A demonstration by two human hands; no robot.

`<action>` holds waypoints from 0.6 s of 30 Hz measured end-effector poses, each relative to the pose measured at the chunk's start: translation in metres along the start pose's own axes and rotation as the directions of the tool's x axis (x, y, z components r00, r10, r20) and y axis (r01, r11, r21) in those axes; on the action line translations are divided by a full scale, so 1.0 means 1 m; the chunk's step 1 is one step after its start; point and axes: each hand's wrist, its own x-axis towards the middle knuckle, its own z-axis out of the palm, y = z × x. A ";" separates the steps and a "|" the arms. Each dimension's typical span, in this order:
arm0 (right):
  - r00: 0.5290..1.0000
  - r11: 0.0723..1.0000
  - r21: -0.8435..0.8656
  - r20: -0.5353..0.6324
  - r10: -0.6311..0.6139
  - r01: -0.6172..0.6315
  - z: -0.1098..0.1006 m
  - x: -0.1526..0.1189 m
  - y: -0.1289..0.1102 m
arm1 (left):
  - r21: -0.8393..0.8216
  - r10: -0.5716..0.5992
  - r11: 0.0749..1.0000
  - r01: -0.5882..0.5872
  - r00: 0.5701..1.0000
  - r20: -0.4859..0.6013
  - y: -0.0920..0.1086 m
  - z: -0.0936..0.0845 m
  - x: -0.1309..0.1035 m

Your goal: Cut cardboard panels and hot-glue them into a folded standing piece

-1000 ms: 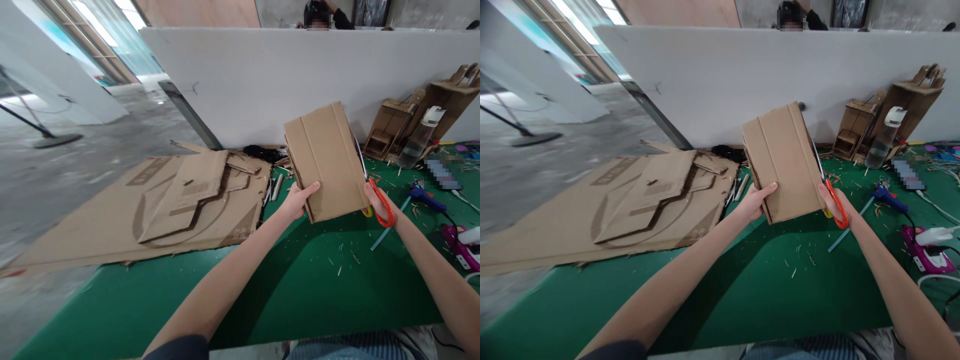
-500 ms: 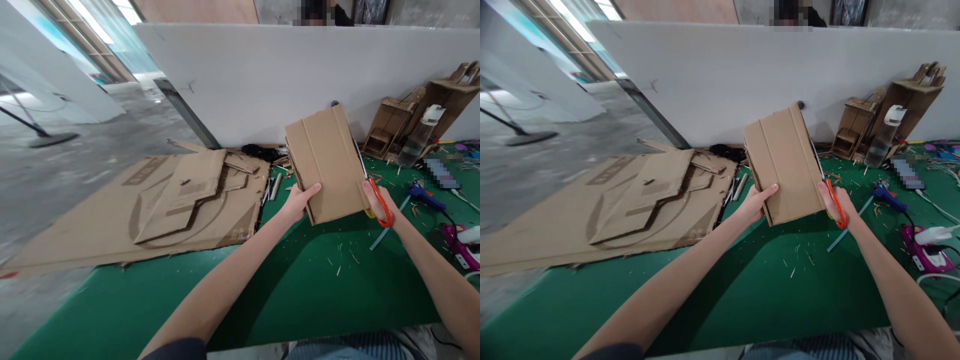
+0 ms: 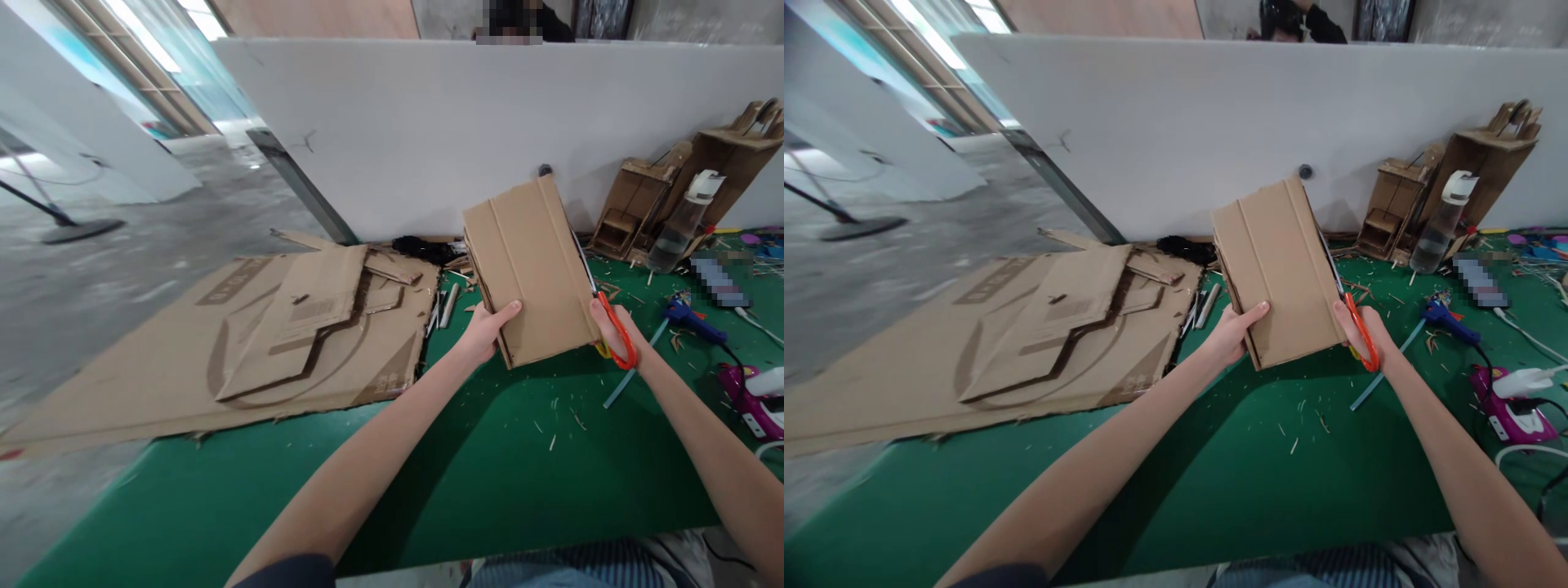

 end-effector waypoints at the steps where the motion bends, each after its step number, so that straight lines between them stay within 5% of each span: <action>1: 0.999 0.999 0.041 0.032 0.001 -0.002 0.000 0.000 0.000 | -0.002 -0.004 1.000 0.004 1.000 -0.002 0.000 0.000 0.000; 8: 0.988 0.993 0.085 0.143 0.063 -0.076 -0.003 0.000 -0.004 | -0.008 -0.007 1.000 0.007 1.000 0.007 0.005 0.004 -0.004; 12: 1.000 0.985 -0.172 0.021 -0.010 0.013 -0.005 -0.002 -0.008 | 0.009 0.025 1.000 -0.025 1.000 -0.001 0.008 0.007 -0.007; 18: 0.988 0.821 -0.571 -0.122 -0.098 0.011 -0.004 -0.003 -0.009 | 0.036 0.052 0.998 -0.053 0.999 0.008 0.010 0.007 -0.008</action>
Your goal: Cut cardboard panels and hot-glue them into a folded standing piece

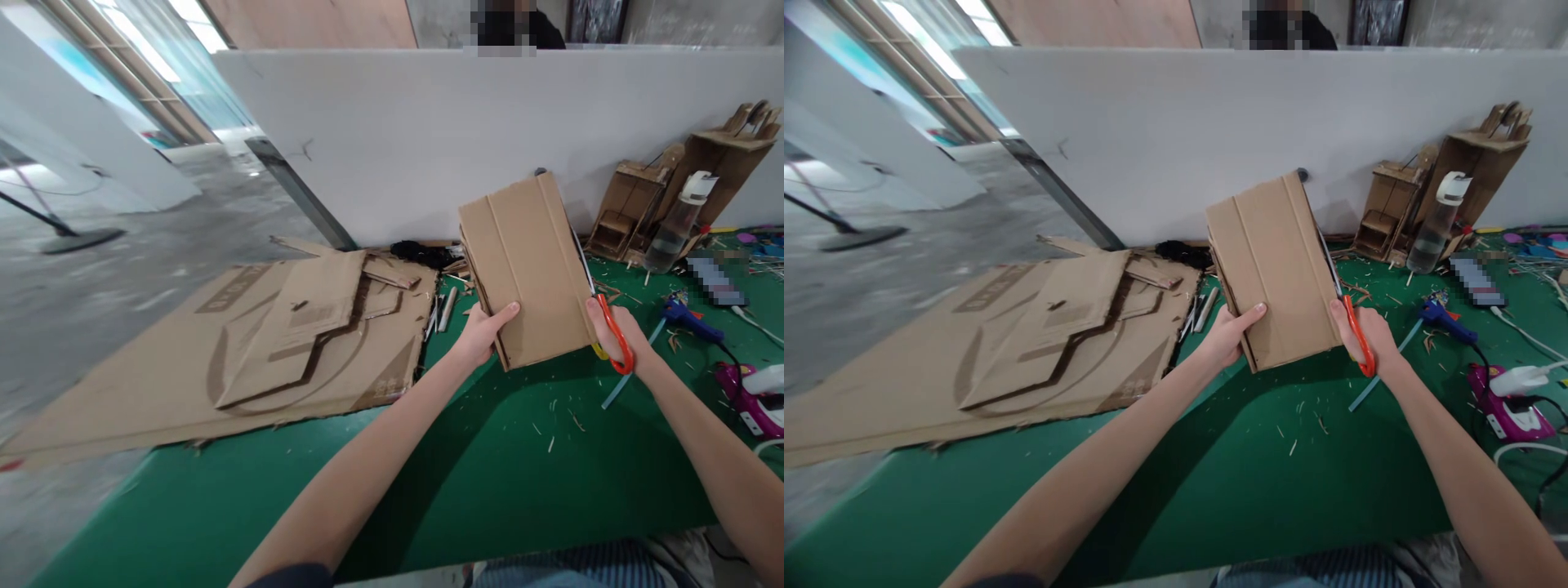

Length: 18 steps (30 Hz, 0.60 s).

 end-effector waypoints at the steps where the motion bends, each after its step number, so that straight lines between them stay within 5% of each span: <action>1: 1.000 0.999 -0.035 -0.004 0.002 -0.002 0.000 0.000 0.000 | 0.003 0.007 1.000 -0.007 1.000 0.003 0.000 0.000 0.000; 9: 0.999 0.989 -0.148 -0.049 -0.007 0.000 -0.001 -0.003 -0.001 | 0.029 0.051 0.998 -0.052 0.998 0.019 0.004 -0.002 0.000; 18: 0.996 0.983 0.164 -0.017 -0.086 0.088 0.005 0.000 0.003 | 0.025 0.025 0.999 -0.025 1.000 0.016 0.001 -0.008 0.005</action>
